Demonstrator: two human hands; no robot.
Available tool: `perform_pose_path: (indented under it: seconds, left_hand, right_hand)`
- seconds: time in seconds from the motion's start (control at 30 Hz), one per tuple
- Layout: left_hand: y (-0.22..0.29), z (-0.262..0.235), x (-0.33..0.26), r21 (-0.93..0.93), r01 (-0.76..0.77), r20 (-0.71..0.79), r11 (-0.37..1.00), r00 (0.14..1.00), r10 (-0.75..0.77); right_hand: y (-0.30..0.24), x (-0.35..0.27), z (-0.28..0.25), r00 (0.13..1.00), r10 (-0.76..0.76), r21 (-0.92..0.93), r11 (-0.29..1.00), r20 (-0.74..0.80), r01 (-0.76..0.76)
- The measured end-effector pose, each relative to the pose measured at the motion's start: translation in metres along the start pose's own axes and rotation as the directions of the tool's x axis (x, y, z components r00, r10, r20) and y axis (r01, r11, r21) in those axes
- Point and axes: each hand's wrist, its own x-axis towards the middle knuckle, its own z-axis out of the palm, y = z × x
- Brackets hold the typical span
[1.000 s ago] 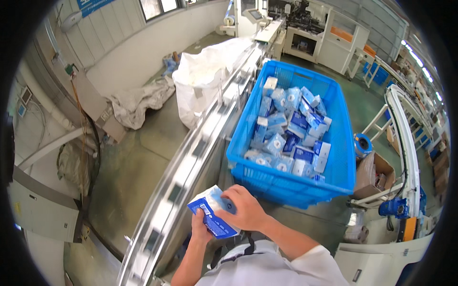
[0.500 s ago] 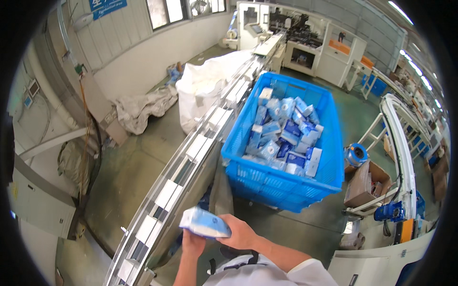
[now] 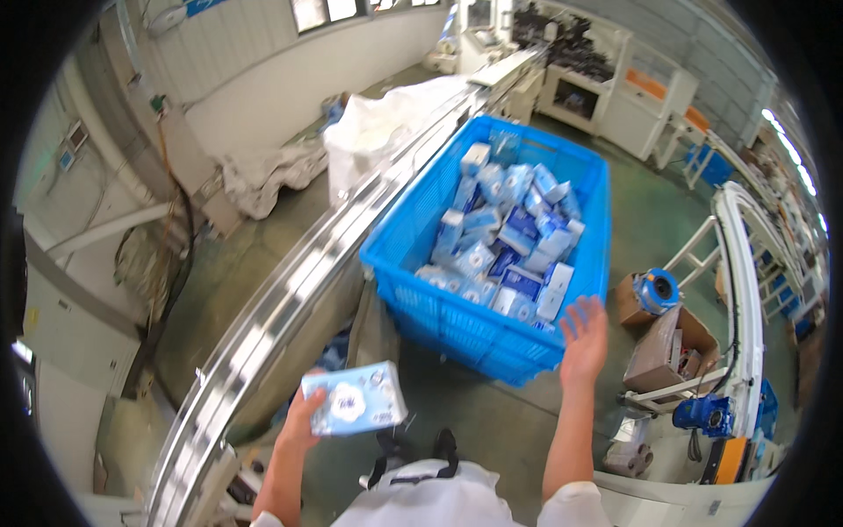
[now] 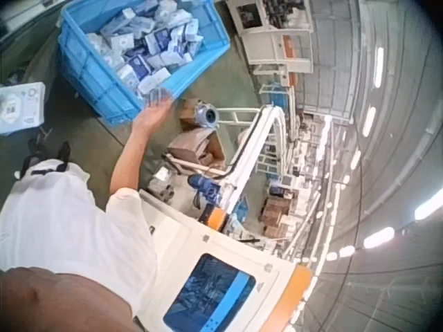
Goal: The person takes blue-and-white boxed products from a large blue crate and places them onto a moving conveyor belt.
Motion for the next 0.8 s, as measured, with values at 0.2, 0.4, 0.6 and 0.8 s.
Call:
perform_pose_path:
  seconds: [0.2, 0.4, 0.6, 0.8]
  left_hand:
    - [-0.047, 0.087, 0.009, 0.202, 0.013, -0.032, 0.979, 0.999, -0.006]
    - [-0.046, 0.084, 0.019, -0.421, 0.065, -0.134, 0.905, 0.982, -0.133]
    - [-0.061, 0.072, 0.025, -0.469, 0.073, -0.132, 0.88, 0.98, -0.151]
    - [-0.07, 0.111, 0.024, 0.064, -0.105, -0.312, 0.992, 0.943, 0.12]
  right_hand:
    - [0.109, -0.115, 0.081, 0.554, 0.496, -0.336, 0.866, 0.668, -0.371]
    - [0.089, -0.065, 0.058, 0.766, 0.443, -0.269, 0.895, 0.465, -0.354]
    - [0.099, -0.098, 0.065, 0.774, 0.111, -0.399, 0.896, 0.623, 0.193]
    - [0.107, -0.101, 0.096, 0.528, 0.507, -0.165, 0.809, 0.682, -0.564]
